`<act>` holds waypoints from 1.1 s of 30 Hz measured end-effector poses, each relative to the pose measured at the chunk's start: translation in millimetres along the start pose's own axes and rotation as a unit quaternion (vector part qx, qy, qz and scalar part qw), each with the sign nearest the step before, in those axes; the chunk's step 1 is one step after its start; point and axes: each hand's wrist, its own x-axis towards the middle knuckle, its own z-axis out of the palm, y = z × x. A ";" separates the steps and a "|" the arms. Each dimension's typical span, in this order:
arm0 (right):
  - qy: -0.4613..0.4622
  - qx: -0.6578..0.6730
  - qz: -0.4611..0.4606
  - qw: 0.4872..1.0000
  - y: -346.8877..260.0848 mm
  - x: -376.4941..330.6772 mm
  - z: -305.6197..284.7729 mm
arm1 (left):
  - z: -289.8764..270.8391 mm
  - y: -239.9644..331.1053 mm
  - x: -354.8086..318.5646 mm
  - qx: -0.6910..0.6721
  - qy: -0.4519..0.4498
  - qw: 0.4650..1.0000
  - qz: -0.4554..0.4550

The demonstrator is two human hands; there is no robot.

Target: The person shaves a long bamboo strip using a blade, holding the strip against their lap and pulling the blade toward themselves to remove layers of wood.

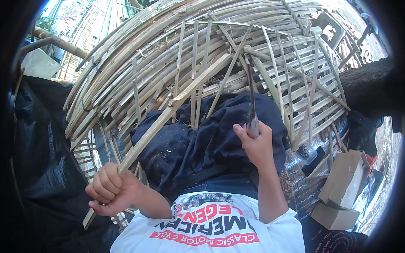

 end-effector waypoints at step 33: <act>-0.061 0.519 0.018 0.852 -17.2 37.6 32.1 | -68.6 16.2 -115.3 -0.114 -0.220 0.522 -0.816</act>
